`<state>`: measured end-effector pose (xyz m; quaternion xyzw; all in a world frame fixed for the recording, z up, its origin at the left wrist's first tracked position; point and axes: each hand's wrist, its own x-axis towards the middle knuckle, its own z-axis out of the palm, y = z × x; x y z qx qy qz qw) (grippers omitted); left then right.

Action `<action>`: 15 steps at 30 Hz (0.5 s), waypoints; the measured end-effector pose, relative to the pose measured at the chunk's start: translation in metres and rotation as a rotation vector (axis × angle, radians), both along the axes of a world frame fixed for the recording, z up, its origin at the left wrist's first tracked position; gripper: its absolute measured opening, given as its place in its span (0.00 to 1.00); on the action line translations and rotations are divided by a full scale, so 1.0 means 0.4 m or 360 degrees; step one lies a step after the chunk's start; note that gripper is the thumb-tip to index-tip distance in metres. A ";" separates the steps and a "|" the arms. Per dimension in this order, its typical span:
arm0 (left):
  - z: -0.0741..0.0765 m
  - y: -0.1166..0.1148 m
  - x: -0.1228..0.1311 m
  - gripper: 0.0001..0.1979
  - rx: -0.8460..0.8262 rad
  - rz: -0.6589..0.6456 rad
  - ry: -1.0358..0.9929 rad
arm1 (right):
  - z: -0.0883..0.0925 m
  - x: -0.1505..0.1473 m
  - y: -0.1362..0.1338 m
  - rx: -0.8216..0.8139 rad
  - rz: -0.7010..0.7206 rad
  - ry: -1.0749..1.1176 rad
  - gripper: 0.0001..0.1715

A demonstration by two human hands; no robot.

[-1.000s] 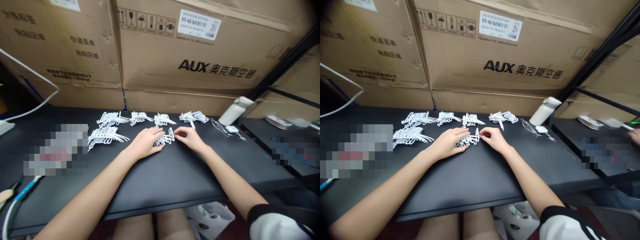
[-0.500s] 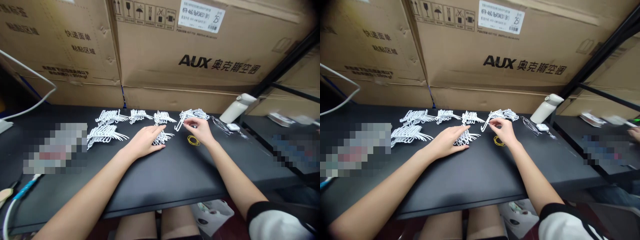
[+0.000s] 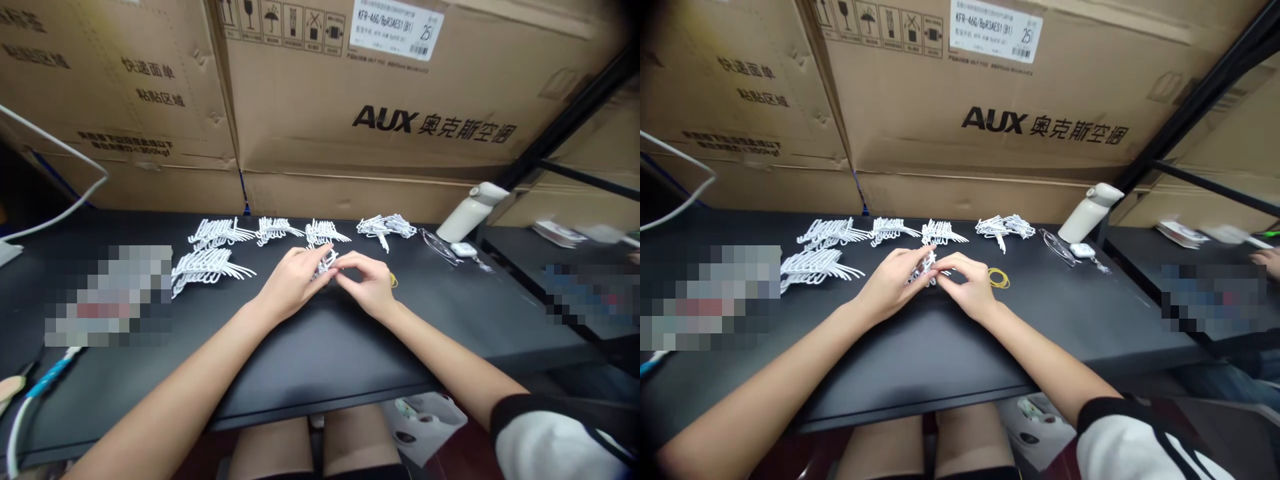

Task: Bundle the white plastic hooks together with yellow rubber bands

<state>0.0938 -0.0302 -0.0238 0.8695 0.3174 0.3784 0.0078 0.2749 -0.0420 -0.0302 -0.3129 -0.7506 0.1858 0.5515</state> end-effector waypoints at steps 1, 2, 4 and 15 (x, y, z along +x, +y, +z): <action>-0.001 -0.001 0.001 0.21 -0.0034 0.0022 -0.0031 | 0.001 -0.001 -0.003 -0.0043 -0.0024 -0.0008 0.02; -0.002 -0.001 0.001 0.21 -0.0088 0.0052 -0.0071 | 0.003 0.000 -0.004 -0.0100 -0.0057 -0.0020 0.03; 0.001 0.000 0.001 0.21 -0.0236 0.0142 -0.0215 | 0.006 0.006 0.000 -0.0209 -0.0133 -0.0039 0.05; 0.026 0.007 -0.004 0.20 -0.0763 0.0285 -0.0807 | -0.037 0.062 0.073 -0.0488 -0.0312 -0.0482 0.07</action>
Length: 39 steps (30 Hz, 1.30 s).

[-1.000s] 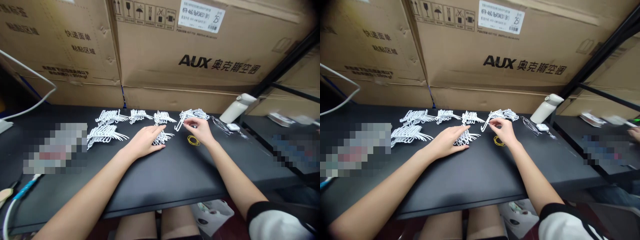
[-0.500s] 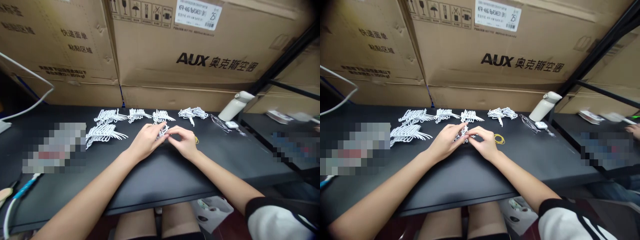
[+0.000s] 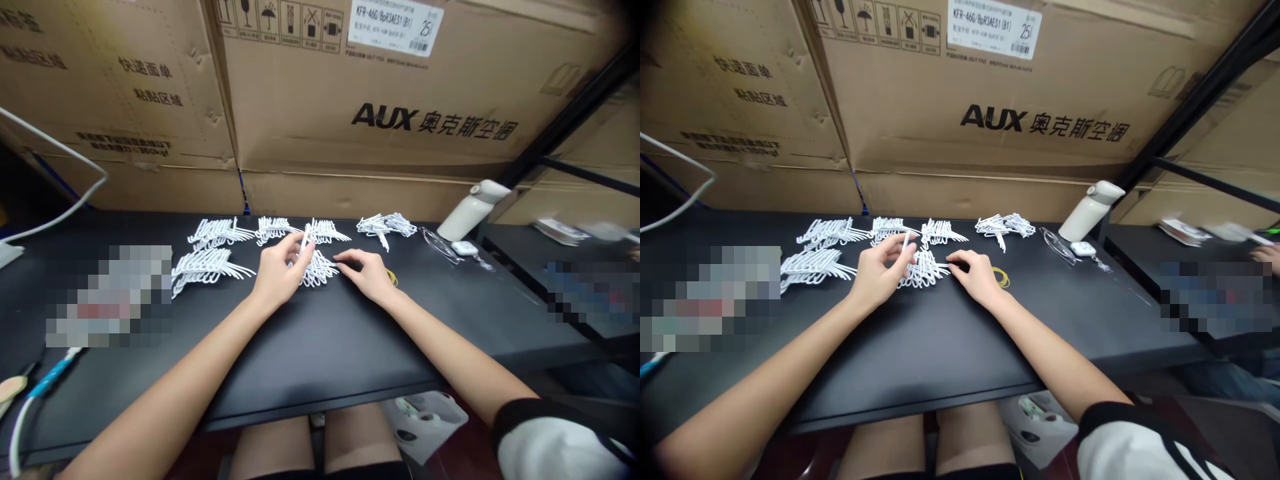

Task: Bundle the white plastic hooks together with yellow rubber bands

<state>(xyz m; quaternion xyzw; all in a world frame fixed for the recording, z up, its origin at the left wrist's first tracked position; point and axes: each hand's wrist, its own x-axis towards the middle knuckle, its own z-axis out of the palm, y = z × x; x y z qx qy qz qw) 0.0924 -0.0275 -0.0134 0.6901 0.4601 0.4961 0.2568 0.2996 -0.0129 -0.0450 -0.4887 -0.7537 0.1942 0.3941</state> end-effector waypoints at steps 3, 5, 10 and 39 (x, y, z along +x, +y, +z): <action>-0.010 0.003 0.001 0.20 0.0051 0.0060 0.0107 | 0.003 0.001 0.003 -0.0071 0.0078 -0.0044 0.07; -0.013 0.004 0.002 0.20 0.0058 0.0073 0.0158 | 0.010 0.009 0.006 -0.0129 0.0095 -0.0056 0.07; -0.014 0.002 0.005 0.20 0.0035 0.0015 0.0214 | 0.029 0.051 0.021 -0.0332 0.0181 0.0022 0.04; -0.019 0.005 0.004 0.21 0.0013 -0.0076 0.0182 | 0.078 0.140 0.038 -0.0513 0.0263 -0.0125 0.06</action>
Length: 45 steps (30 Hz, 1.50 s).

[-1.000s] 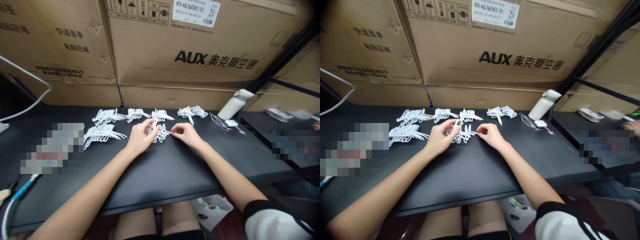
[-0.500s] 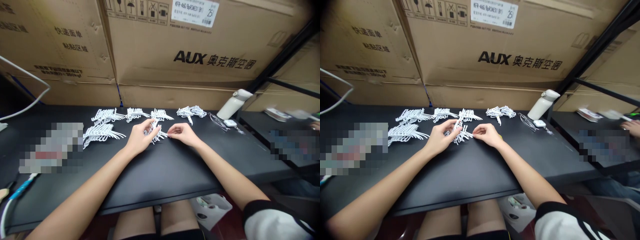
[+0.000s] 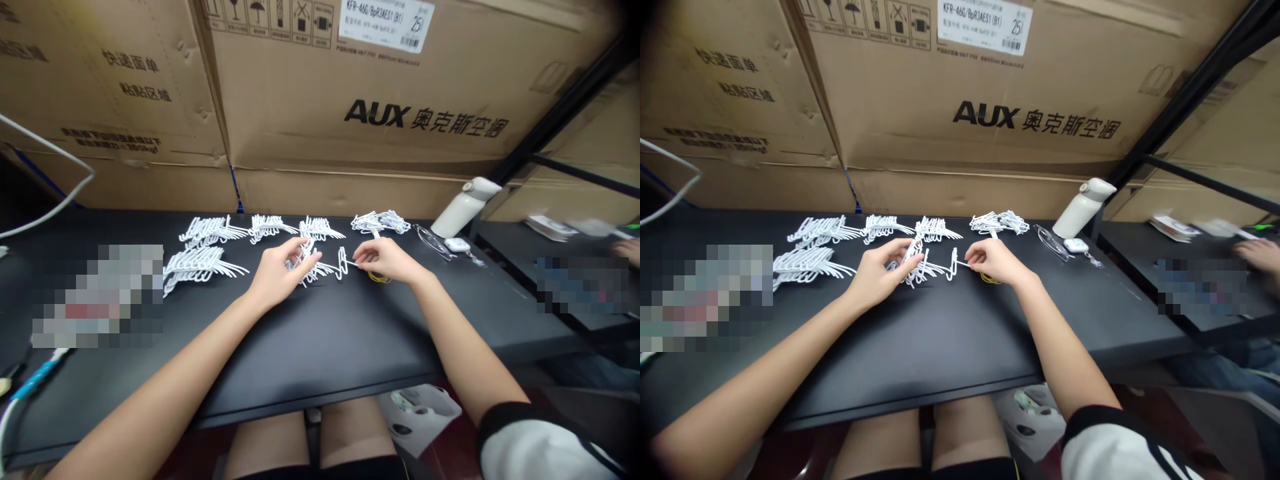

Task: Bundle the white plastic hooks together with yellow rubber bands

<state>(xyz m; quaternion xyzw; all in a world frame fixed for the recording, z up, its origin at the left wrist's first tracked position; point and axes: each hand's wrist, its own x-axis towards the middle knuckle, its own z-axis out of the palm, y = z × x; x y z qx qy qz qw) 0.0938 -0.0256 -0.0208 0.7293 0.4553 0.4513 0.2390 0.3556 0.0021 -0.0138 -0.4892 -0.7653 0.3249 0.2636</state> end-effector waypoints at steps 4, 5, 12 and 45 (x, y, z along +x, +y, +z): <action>0.004 -0.002 0.000 0.22 -0.0048 -0.0062 -0.0097 | 0.036 0.029 -0.008 -0.0043 -0.0072 0.0160 0.08; 0.006 -0.003 0.001 0.23 -0.0057 -0.0076 -0.0124 | 0.046 0.032 -0.012 -0.0041 -0.0110 0.0225 0.11; 0.016 -0.010 0.004 0.20 -0.0013 -0.0076 -0.0152 | 0.064 -0.023 -0.038 0.0056 -0.0225 0.0756 0.19; 0.037 -0.015 0.007 0.17 -0.0056 0.0103 -0.0126 | -0.011 -0.160 -0.071 -0.0369 -0.0244 0.1255 0.20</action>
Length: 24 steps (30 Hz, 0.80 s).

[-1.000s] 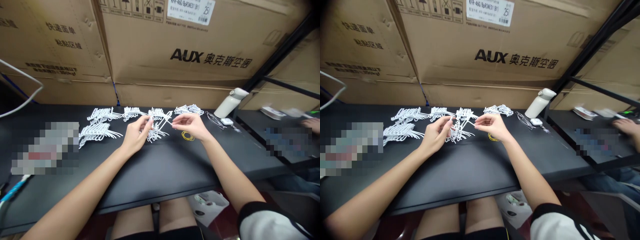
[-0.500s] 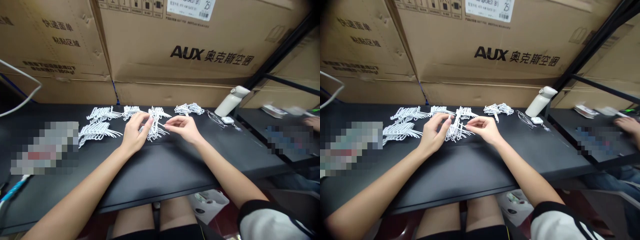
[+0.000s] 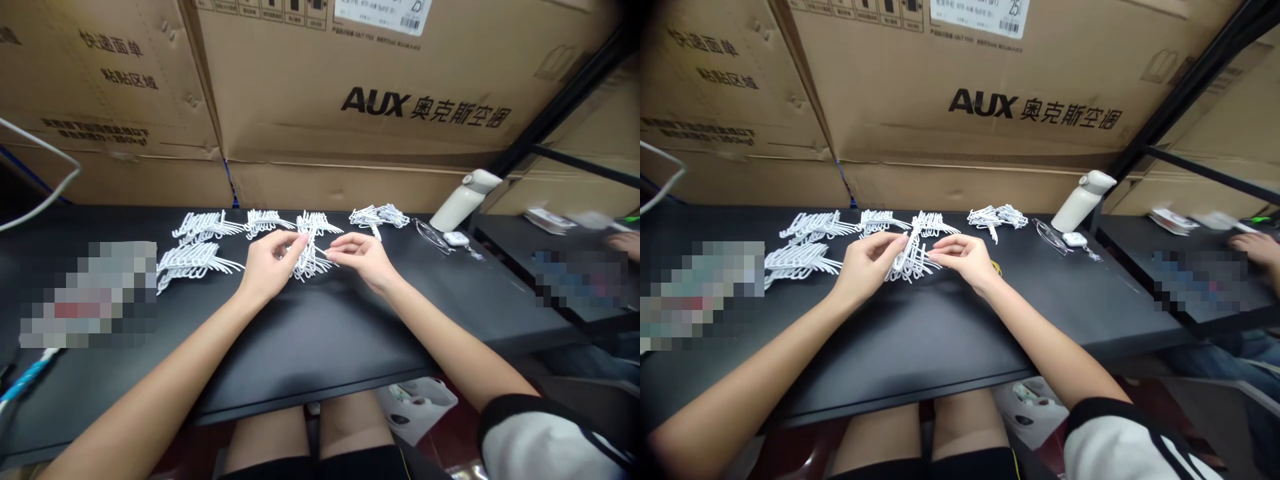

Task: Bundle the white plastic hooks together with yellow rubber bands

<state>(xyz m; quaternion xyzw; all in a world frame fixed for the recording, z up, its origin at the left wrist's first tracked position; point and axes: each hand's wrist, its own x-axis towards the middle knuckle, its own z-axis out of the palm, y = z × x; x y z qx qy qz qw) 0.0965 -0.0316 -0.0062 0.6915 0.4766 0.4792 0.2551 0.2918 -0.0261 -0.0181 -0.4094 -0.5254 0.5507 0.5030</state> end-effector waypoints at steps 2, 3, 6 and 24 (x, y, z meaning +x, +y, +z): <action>0.000 -0.001 -0.001 0.17 0.0002 0.0024 0.0040 | -0.002 -0.001 -0.002 0.0004 0.0008 -0.0014 0.19; 0.001 -0.002 -0.001 0.17 -0.0002 0.0028 0.0050 | -0.003 -0.001 -0.003 0.0000 0.0017 -0.0019 0.19; 0.002 -0.002 -0.003 0.17 -0.0018 0.0043 0.0041 | -0.004 -0.003 -0.005 -0.0019 0.0041 -0.0031 0.19; -0.005 0.003 -0.007 0.19 -0.0021 0.0033 0.0027 | -0.011 0.002 -0.003 -0.0078 0.0081 -0.0003 0.18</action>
